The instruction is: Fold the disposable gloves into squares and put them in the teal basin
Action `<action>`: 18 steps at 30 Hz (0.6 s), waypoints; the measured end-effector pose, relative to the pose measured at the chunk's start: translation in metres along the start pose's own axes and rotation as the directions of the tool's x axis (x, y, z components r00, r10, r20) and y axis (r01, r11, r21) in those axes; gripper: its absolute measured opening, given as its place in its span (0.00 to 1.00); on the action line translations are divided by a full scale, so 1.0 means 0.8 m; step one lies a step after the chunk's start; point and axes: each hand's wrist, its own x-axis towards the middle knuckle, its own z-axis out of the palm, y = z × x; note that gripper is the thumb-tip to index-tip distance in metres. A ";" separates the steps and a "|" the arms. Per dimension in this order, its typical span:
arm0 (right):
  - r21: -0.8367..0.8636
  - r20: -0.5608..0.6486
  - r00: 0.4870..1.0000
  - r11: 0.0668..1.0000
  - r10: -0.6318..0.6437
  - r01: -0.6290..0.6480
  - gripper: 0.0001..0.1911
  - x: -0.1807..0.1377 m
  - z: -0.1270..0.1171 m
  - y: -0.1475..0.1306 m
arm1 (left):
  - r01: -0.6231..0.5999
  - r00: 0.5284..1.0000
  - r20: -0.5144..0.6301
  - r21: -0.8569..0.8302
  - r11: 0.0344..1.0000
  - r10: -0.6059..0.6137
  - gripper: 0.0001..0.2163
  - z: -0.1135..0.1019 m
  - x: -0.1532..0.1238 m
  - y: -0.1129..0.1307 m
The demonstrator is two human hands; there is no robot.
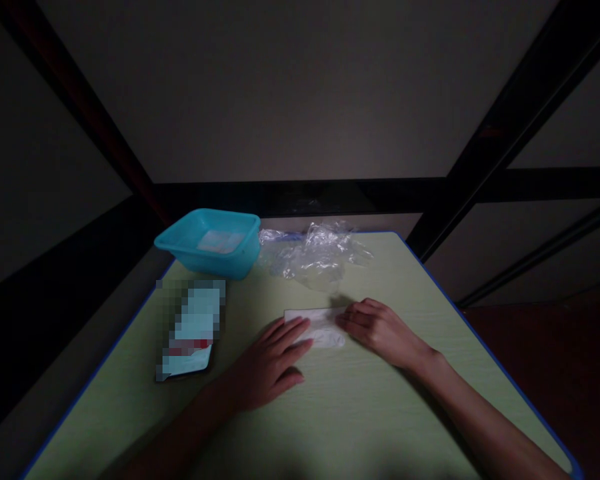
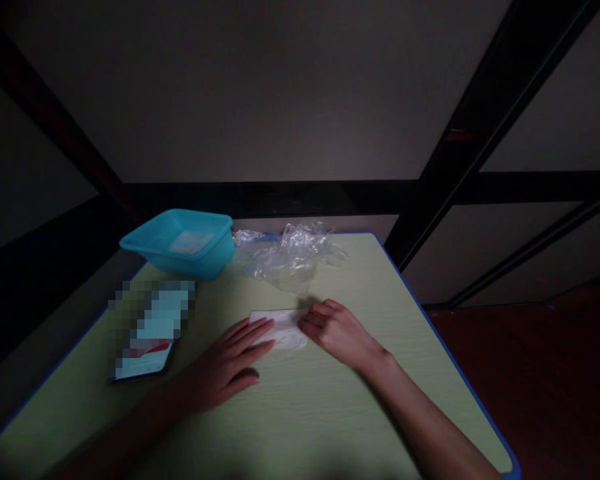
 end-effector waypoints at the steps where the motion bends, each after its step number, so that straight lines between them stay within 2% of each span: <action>1: 0.003 0.006 1.000 1.000 -0.006 0.006 0.12 -0.001 0.000 0.001 | -0.001 1.000 -0.002 0.003 1.000 0.001 0.22 0.000 0.000 0.000; 10: 0.124 -0.045 0.998 0.992 0.035 -0.029 0.14 -0.001 -0.003 0.000 | -0.010 1.000 -0.025 -0.006 1.000 0.010 0.23 0.003 -0.002 -0.002; 15: 0.126 -0.112 0.994 0.992 0.016 -0.002 0.15 -0.001 -0.009 0.001 | 0.001 1.000 -0.026 -0.022 1.000 -0.001 0.22 0.003 -0.002 -0.002; 18: 0.115 -0.081 0.996 0.993 -0.028 0.037 0.14 -0.003 -0.012 0.000 | -0.001 1.000 -0.021 -0.025 1.000 0.000 0.22 0.004 -0.001 -0.002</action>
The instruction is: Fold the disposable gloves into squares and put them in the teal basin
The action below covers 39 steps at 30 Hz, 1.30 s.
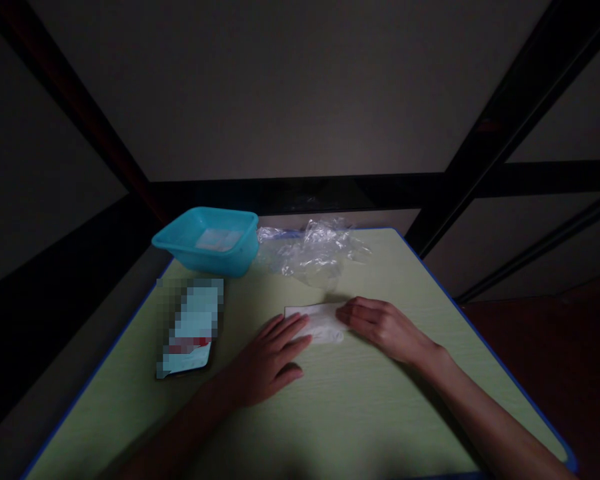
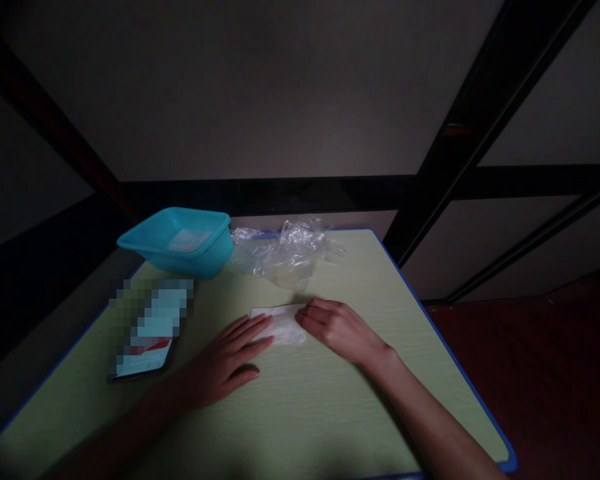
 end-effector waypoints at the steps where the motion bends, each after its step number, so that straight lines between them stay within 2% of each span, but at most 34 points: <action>1: 0.000 0.027 1.000 1.000 -0.012 0.012 0.13 -0.001 0.000 0.000 | 0.003 1.000 0.005 0.000 1.000 -0.003 0.22 0.000 0.000 0.000; 8: 0.024 0.208 0.978 1.000 0.008 -0.014 0.10 -0.004 0.004 0.000 | 0.008 0.999 0.035 -0.017 1.000 -0.008 0.22 -0.001 -0.001 -0.001; 15: 0.144 0.264 0.964 0.986 0.045 -0.085 0.10 -0.008 0.002 0.003 | 0.004 0.999 0.045 -0.066 0.998 -0.001 0.23 -0.001 -0.003 -0.005; 18: 0.165 0.291 0.952 0.974 0.101 -0.153 0.12 -0.006 -0.002 0.000 | 0.025 0.998 0.052 -0.072 0.997 -0.021 0.28 -0.004 -0.006 -0.004; 22: 0.072 0.326 0.934 0.982 0.143 -0.176 0.20 -0.001 0.000 -0.012 | 0.054 0.996 0.072 -0.054 0.997 -0.050 0.35 -0.004 -0.008 -0.003; 26: -0.022 0.315 0.938 0.990 0.141 -0.141 0.25 0.003 0.007 -0.023 | 0.027 0.996 0.088 -0.040 0.999 -0.023 0.31 0.000 -0.006 -0.006; 31: -0.048 0.310 0.937 0.987 0.159 -0.152 0.19 0.005 0.008 -0.026 | 0.038 0.997 0.071 -0.052 0.998 -0.034 0.28 -0.001 -0.005 -0.007; 39: -0.073 0.185 0.980 0.996 0.072 -0.060 0.09 0.017 0.028 -0.034 | 0.030 0.999 0.018 -0.056 0.998 -0.029 0.27 0.002 -0.008 -0.011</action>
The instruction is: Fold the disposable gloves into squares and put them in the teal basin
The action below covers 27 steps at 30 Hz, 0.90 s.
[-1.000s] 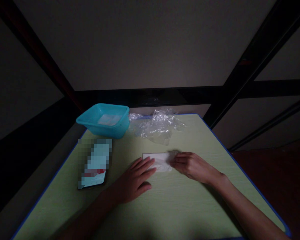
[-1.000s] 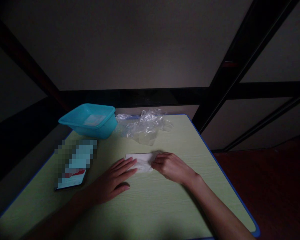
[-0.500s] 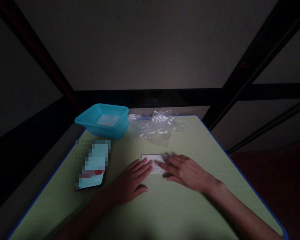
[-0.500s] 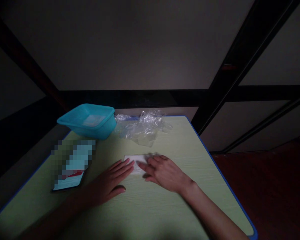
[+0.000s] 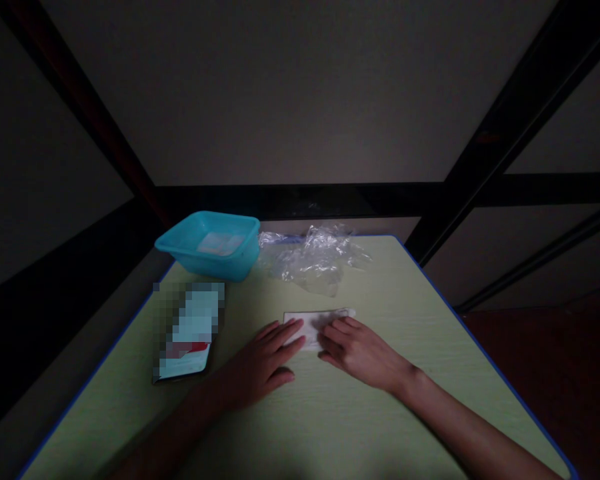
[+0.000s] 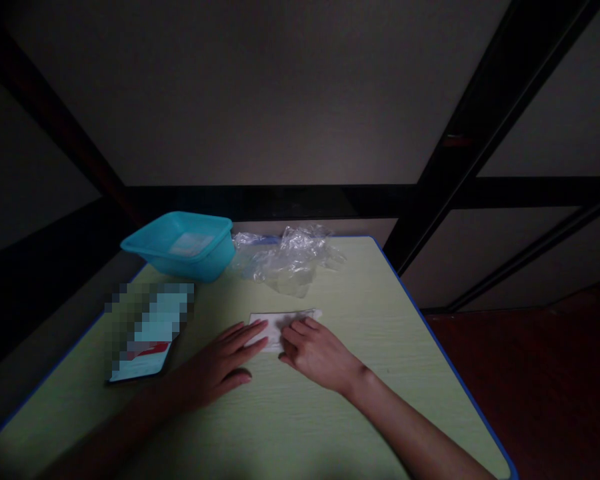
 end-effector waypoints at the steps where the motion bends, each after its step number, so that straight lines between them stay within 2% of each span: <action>1: 0.004 -0.001 1.000 1.000 -0.007 0.007 0.09 0.000 0.002 0.000 | 0.000 1.000 0.011 0.004 1.000 0.000 0.28 0.001 0.000 -0.001; 4: 0.012 0.008 1.000 1.000 -0.014 0.014 0.09 -0.003 0.005 -0.001 | -0.002 0.999 0.054 0.006 1.000 0.002 0.28 -0.001 0.000 -0.004; 9: 0.040 0.070 0.998 0.999 0.003 -0.005 0.21 -0.010 0.000 -0.005 | 0.027 0.994 0.104 -0.095 0.995 -0.017 0.25 -0.011 -0.005 -0.006; 11: 0.059 0.083 0.996 0.998 0.018 -0.023 0.23 -0.012 -0.001 -0.006 | 0.105 0.994 0.065 -0.214 0.971 -0.093 0.22 -0.014 -0.005 -0.006; 12: 0.067 0.085 0.996 0.997 0.023 -0.028 0.23 -0.012 0.000 -0.006 | 0.176 0.983 0.009 -0.287 0.942 -0.181 0.21 -0.014 -0.003 -0.005; 13: 0.073 0.085 0.996 0.997 0.026 -0.032 0.23 -0.013 0.000 -0.006 | 0.260 0.953 -0.054 -0.368 0.893 -0.299 0.21 -0.014 0.000 -0.005; 14: 0.077 0.085 0.996 0.996 0.029 -0.036 0.23 -0.013 0.001 -0.006 | 0.344 0.895 -0.105 -0.453 0.823 -0.433 0.20 -0.014 0.004 -0.005; 15: 0.080 0.086 0.996 0.996 0.032 -0.039 0.22 -0.013 0.001 -0.006 | 0.413 0.819 -0.139 -0.531 0.740 -0.557 0.19 -0.014 0.010 -0.004; 16: 0.082 0.088 0.995 0.996 0.036 -0.044 0.22 -0.013 0.001 -0.006 | 0.461 0.759 -0.122 -0.594 0.660 -0.639 0.18 -0.014 0.017 -0.004; 17: 0.083 0.091 0.995 0.995 0.040 -0.048 0.22 -0.013 0.002 -0.006 | 0.490 0.720 -0.099 -0.629 0.604 -0.687 0.18 -0.015 0.024 -0.004; 19: 0.085 0.095 0.994 0.995 0.048 -0.056 0.22 -0.014 0.002 -0.006 | 0.512 0.693 -0.079 -0.645 0.567 -0.716 0.17 -0.016 0.038 -0.003; 22: 0.090 0.099 0.994 0.994 0.051 -0.060 0.22 -0.014 0.001 -0.006 | 0.527 0.672 -0.102 -0.630 0.570 -0.734 0.18 -0.016 0.052 -0.002; 27: 0.098 0.091 0.994 0.993 0.054 -0.063 0.22 -0.016 0.001 -0.007 | 0.553 0.597 -0.164 -0.625 0.551 -0.786 0.20 -0.012 0.056 0.004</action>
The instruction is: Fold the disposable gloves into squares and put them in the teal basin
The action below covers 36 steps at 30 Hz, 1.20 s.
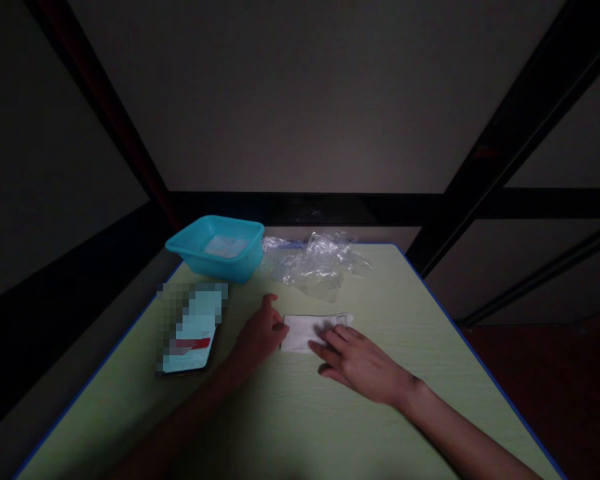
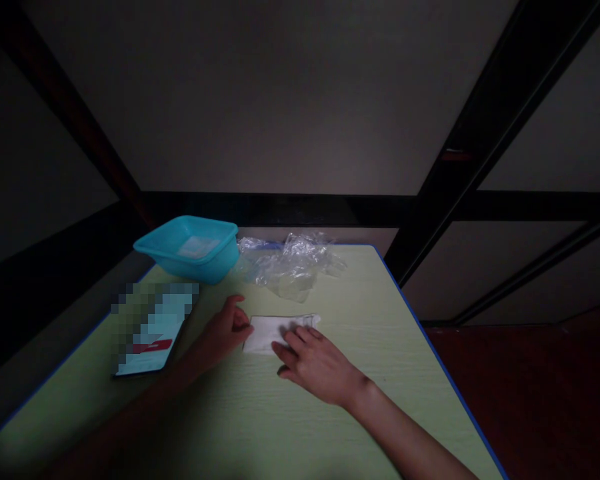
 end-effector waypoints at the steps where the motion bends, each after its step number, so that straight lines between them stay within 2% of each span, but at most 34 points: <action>1: 0.001 0.002 1.000 1.000 0.000 0.000 0.21 0.000 0.000 0.000 | 0.011 1.000 -0.018 -0.007 1.000 -0.012 0.20 0.000 -0.001 0.001; 8: 0.023 0.044 0.999 1.000 0.008 -0.009 0.22 0.001 -0.002 0.000 | 0.128 0.992 0.027 -0.126 0.984 -0.126 0.19 -0.008 -0.001 0.008; 12: 0.042 0.055 0.998 0.999 0.008 -0.010 0.22 0.001 -0.002 0.000 | 0.157 0.986 0.076 -0.165 0.974 -0.147 0.18 -0.010 -0.002 0.007; 15: 0.039 0.051 0.999 0.999 0.010 -0.012 0.21 0.001 -0.002 -0.001 | 0.147 0.986 0.108 -0.155 0.977 -0.131 0.20 -0.003 -0.004 0.006; 19: 0.039 0.053 0.999 0.999 0.012 -0.014 0.20 0.002 -0.003 0.001 | 0.089 0.995 0.064 -0.145 0.985 -0.081 0.24 0.011 -0.004 0.000; 22: 0.106 0.035 0.999 0.994 -0.011 0.008 0.20 0.002 -0.007 0.004 | 0.069 0.997 0.044 -0.148 0.987 -0.063 0.23 0.014 0.000 -0.005; 27: 0.268 0.032 0.995 0.960 -0.096 0.084 0.20 0.002 -0.012 0.006 | 0.075 0.994 0.090 -0.155 0.985 -0.061 0.21 -0.005 0.016 -0.012; 32: 0.365 0.042 0.979 0.916 -0.197 0.169 0.22 0.003 -0.013 -0.002 | 0.082 0.975 0.213 -0.118 0.990 -0.055 0.17 -0.034 0.042 -0.016; 36: 0.418 0.062 0.984 0.899 -0.170 0.129 0.22 0.007 -0.017 -0.001 | 0.040 0.965 0.263 -0.066 0.997 -0.021 0.16 -0.042 0.059 -0.017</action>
